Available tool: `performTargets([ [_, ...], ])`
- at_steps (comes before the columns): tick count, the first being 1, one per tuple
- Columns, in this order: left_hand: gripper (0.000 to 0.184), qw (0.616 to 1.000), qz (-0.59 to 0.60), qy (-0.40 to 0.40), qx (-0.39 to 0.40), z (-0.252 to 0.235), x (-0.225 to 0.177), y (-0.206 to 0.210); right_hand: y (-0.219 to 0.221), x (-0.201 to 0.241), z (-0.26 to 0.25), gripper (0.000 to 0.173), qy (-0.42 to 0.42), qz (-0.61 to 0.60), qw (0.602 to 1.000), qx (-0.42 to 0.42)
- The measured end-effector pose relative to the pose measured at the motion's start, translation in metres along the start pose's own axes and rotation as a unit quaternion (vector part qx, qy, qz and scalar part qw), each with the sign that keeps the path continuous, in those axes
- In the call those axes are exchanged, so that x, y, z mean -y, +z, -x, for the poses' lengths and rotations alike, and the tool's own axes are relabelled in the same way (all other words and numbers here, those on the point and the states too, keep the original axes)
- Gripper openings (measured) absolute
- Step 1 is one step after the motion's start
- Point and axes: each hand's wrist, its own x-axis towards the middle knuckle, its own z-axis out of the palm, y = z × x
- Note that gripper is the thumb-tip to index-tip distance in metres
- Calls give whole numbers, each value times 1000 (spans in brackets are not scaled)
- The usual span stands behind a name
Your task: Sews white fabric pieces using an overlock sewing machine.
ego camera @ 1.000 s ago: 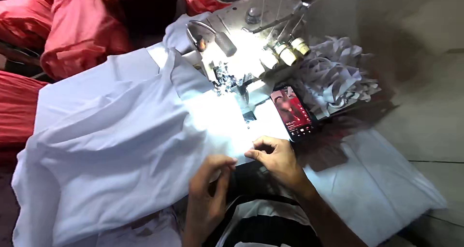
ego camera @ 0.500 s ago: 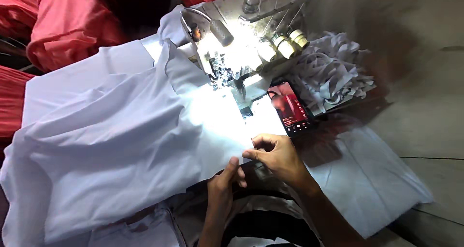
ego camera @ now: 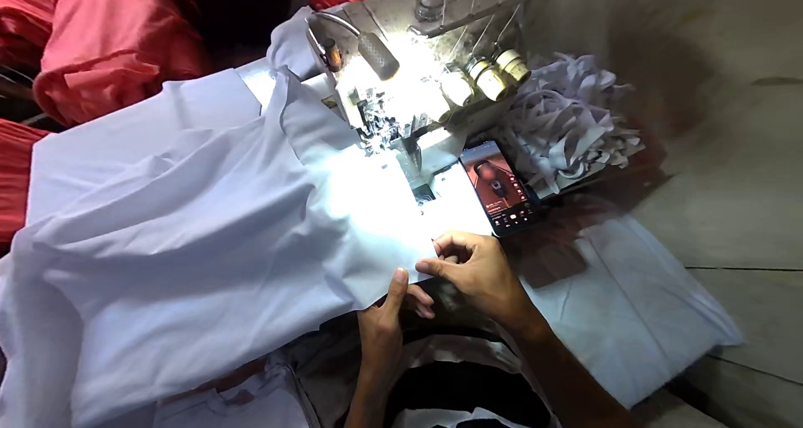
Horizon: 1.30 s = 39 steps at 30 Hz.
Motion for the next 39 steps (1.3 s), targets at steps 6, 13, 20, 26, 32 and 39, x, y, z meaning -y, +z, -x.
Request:
performTargets([
  [6, 18, 999, -34, -27, -25, 2, 0, 4, -7, 2, 5, 14, 23, 20, 999, 29],
  [13, 24, 995, -58, -71, -51, 6, 8, 21, -84, 14, -7, 21, -22, 156, 977, 145],
  [20, 27, 990, -108, -58, 66, -1, 17, 0, -196, 15, -48, 19, -31, 336, 919, -202],
  [26, 21, 979, -141, -87, 119, 2, 24, -2, -185, -17, -81, 25, -11, 369, 906, -208],
  [32, 20, 977, -158, -86, 117, 2, 25, -9, -177, -4, -78, 15, -15, 342, 904, -256],
  [39, 20, 972, -171, -97, 131, 0, 30, -12, -194, -6, -92, 27, -31, 282, 927, -246],
])
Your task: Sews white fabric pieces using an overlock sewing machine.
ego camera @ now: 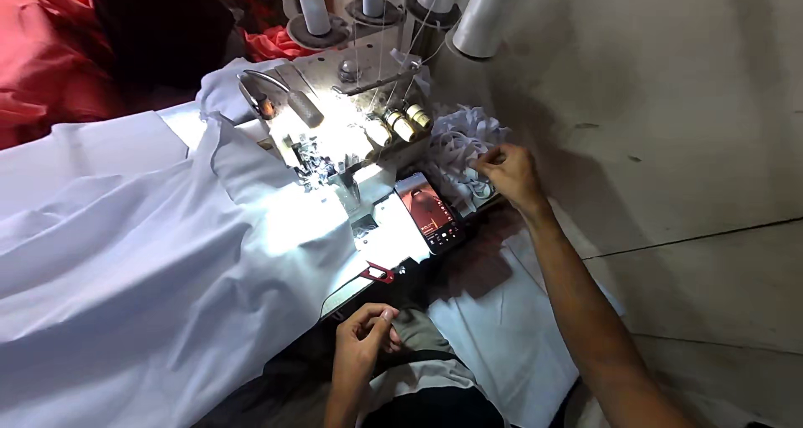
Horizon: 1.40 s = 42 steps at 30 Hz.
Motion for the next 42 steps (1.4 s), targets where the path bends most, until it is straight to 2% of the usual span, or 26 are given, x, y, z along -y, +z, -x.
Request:
performTargets([
  [4, 19, 1000, -2, -1, 10, -1, 2, 0, -3, -4, -3, 28, -15, -41, 999, 19],
  [10, 16, 999, -15, -20, 26, -3, 5, 0, -19, 1, -23, 46, -35, -46, 998, 14],
  [16, 14, 998, -21, -28, 56, -5, 9, 5, -61, 16, -50, 27, -169, -72, 982, -38],
  [19, 13, 996, -40, -29, 77, -5, 10, 8, -73, 28, -69, 26, -129, 55, 990, -7],
  [21, 13, 993, -58, -14, 100, -6, 11, 11, -79, 36, -77, 25, -141, 77, 987, -19],
  [26, 17, 972, -130, 113, 157, -15, -2, 12, -89, 64, -74, 28, -192, -25, 980, -40],
  [29, 20, 950, -176, 200, 163, -26, -38, 8, -87, 92, -46, 27, -234, -65, 970, 14],
  [31, 27, 924, -229, 289, 104, -34, -68, 8, -81, 117, -12, 25, -255, -83, 960, 74],
  [34, 60, 863, -304, 404, -15, -42, -105, 12, -60, 147, 37, 24, -290, -138, 929, 184],
  [36, 70, 840, -305, 447, -46, -46, -122, 14, -35, 157, 60, 25, -302, -191, 897, 260],
  [38, 61, 847, -284, 448, -32, -48, -129, 11, -9, 162, 77, 22, -290, -234, 873, 313],
  [42, 20, 844, -302, 441, -37, -42, -128, -11, 21, 161, 87, 18, -250, -308, 855, 334],
])
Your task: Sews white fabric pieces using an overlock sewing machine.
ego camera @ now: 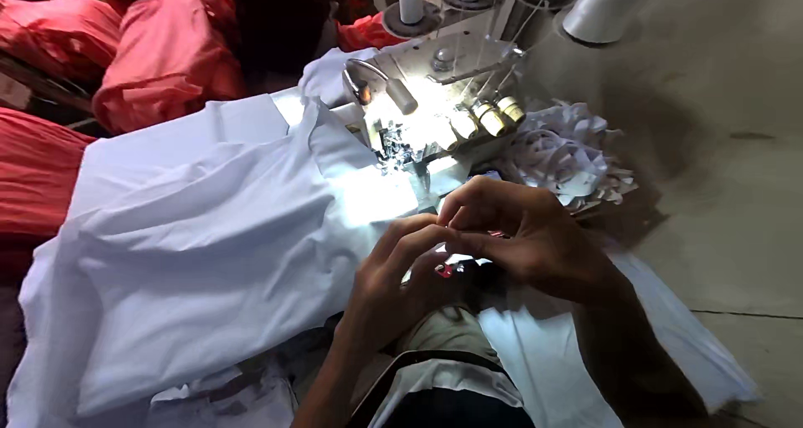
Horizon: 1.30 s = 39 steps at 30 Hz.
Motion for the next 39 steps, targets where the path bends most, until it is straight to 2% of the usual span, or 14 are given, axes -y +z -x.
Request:
performTargets([
  [2, 13, 999, -25, -17, 9, 3, 3, -17, 5, -10, -1, 17, 1, -26, 1000, -10],
  [7, 14, 995, -34, -89, 41, -6, 17, -60, 19, -36, 4, 12, 33, -29, 998, -53],
  [9, 15, 989, -26, -140, 30, -15, 22, -68, 27, -46, 7, 12, 37, 20, 994, -104],
  [11, 15, 983, -56, -170, 30, -24, 30, -72, 36, -57, 8, 14, -2, 104, 982, -158],
  [16, 10, 964, -142, -208, 84, -47, 46, -74, 51, -76, 14, 13, -83, 288, 925, -235],
  [19, 12, 951, -137, -250, 123, -58, 45, -75, 57, -85, 19, 14, -109, 350, 906, -211],
  [22, 11, 941, -133, -272, 150, -64, 42, -80, 67, -87, 27, 18, -81, 321, 934, -132],
  [24, 13, 943, -162, -248, 154, -65, 40, -83, 69, -86, 30, 23, -36, 272, 956, -108],
  [28, 18, 955, -181, -149, 184, -66, 39, -92, 62, -90, 17, 26, 64, 164, 968, -181],
  [31, 15, 959, -49, -41, 276, -70, 29, -99, 61, -98, -3, 21, 88, 28, 978, -190],
  [33, 16, 927, 102, 9, 361, -73, 12, -93, 63, -100, -10, 20, 89, 4, 977, -194],
  [35, 20, 884, 181, 41, 429, -80, -6, -81, 67, -101, -12, 20, 94, 19, 974, -206],
  [37, 21, 889, 111, 60, 440, -87, -12, -71, 71, -100, -10, 20, 87, 16, 973, -213],
  [39, 23, 905, -30, 66, 419, -90, -3, -65, 76, -94, -7, 16, 82, 7, 972, -220],
])
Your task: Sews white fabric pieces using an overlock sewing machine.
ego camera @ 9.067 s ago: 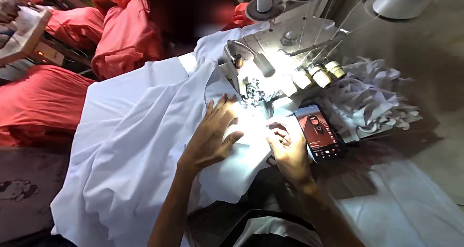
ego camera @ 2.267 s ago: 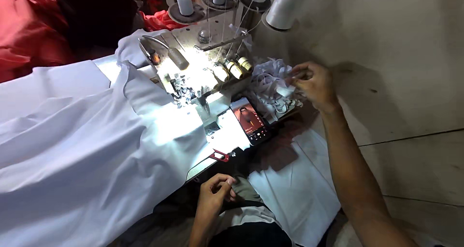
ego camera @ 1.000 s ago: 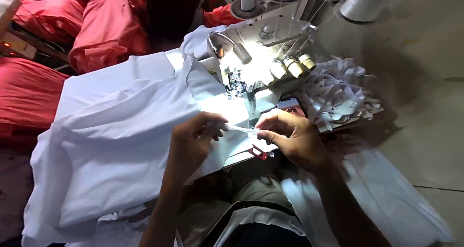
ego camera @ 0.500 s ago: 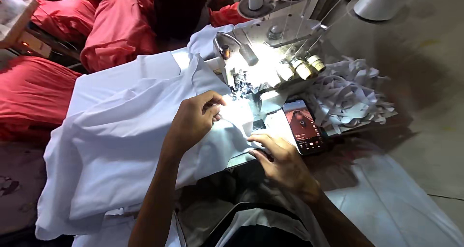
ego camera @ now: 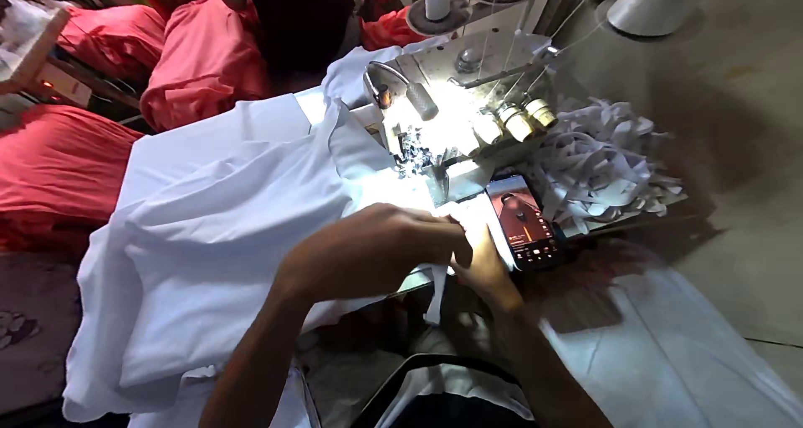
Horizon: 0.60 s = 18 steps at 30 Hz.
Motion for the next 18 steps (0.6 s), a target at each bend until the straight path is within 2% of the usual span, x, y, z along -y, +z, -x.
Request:
performTargets([
  [3, 20, 995, -92, -49, -11, -4, 13, 1, 2, 2, 5, 8, 21, -49, 999, -6],
  [5, 19, 999, -33, -20, -2, -4, 14, -1, 1, 6, 8, 10, 16, -103, 995, -7],
  [8, 20, 995, 93, 29, 27, -6, 15, 1, 1, 8, 13, 26, 6, -176, 984, 2],
  [10, 20, 1000, 13, -17, 10, -7, 22, 2, 3, 2, 13, 28, 9, -167, 986, -3],
  [13, 20, 985, -136, -101, -42, -6, 43, 6, 3, -3, 14, 19, 11, -150, 988, 22],
  [18, 18, 968, -152, -139, -143, -3, 55, 14, 0, -3, 15, 22, 16, -184, 982, 36],
])
